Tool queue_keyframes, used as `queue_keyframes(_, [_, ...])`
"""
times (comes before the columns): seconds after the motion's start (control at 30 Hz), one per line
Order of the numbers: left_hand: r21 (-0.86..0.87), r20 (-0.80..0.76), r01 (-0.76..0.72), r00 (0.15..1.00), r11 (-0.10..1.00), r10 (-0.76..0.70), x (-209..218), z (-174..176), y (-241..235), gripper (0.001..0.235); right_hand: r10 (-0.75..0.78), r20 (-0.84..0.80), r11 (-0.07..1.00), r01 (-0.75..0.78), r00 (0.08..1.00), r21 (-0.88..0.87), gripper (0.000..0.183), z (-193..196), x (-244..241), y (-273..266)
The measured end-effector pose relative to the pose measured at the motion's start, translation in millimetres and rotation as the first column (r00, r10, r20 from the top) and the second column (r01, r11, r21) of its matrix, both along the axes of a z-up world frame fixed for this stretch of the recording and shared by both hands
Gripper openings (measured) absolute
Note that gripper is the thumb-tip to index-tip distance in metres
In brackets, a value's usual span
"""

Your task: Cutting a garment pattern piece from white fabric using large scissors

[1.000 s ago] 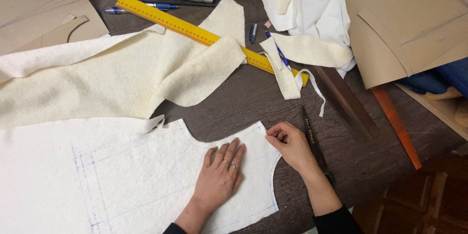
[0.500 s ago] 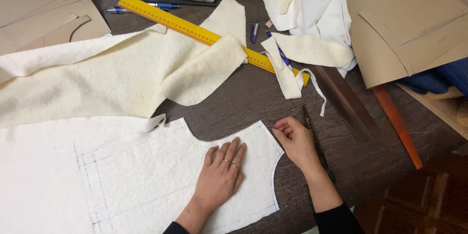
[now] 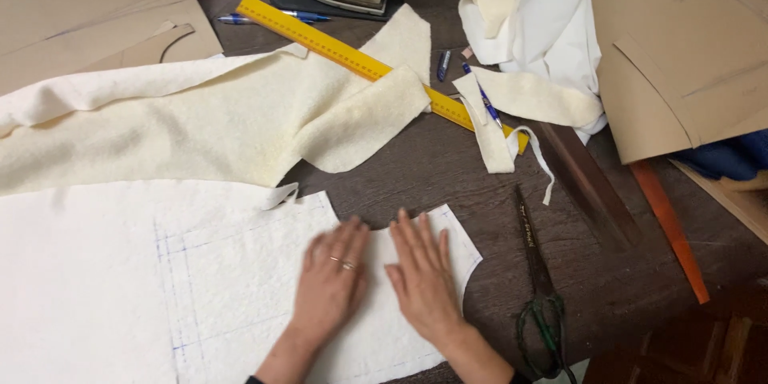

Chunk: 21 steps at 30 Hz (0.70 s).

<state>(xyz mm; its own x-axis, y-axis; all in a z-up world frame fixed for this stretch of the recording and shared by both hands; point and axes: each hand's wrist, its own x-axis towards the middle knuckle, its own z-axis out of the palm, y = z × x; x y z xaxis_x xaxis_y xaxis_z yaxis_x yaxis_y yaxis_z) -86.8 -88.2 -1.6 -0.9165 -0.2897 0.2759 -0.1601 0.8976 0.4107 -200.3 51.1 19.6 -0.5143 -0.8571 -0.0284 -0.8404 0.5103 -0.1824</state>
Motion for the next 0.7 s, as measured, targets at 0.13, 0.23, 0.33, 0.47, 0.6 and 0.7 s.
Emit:
queue_keyframes(0.13, [-0.221,0.118,-0.199,0.966,0.955,0.228,10,-4,-25,0.066,0.101,0.002,0.992,-0.101,0.995,-0.075,0.069,-3,18,-18])
queue_keyframes(0.23, [-0.276,0.157,-0.233,0.946,0.932,0.283,10,-6,-32,0.066,0.149,-0.327,0.989,-0.132,0.933,0.073,0.074,-5,27,-27])
queue_keyframes(0.33, [-0.318,0.146,-0.221,0.949,0.922,0.278,9,-7,-33,0.066,0.171,-0.138,0.983,-0.178,0.976,-0.042,0.067,-3,29,-31])
queue_keyframes(0.47, [-0.315,0.147,-0.227,0.948,0.922,0.284,9,-8,-33,0.068,0.17,-0.154,0.982,-0.18,0.973,-0.053,0.068,-2,28,-30])
queue_keyframes(0.6, [-0.289,0.15,-0.225,0.949,0.931,0.276,9,-8,-33,0.069,0.141,-0.331,0.99,-0.123,0.933,0.074,0.069,-1,20,-21])
queue_keyframes(0.7, [-0.279,0.162,-0.227,0.947,0.933,0.278,9,-8,-33,0.069,0.105,-0.372,0.992,-0.071,0.922,0.104,0.068,0,7,-7])
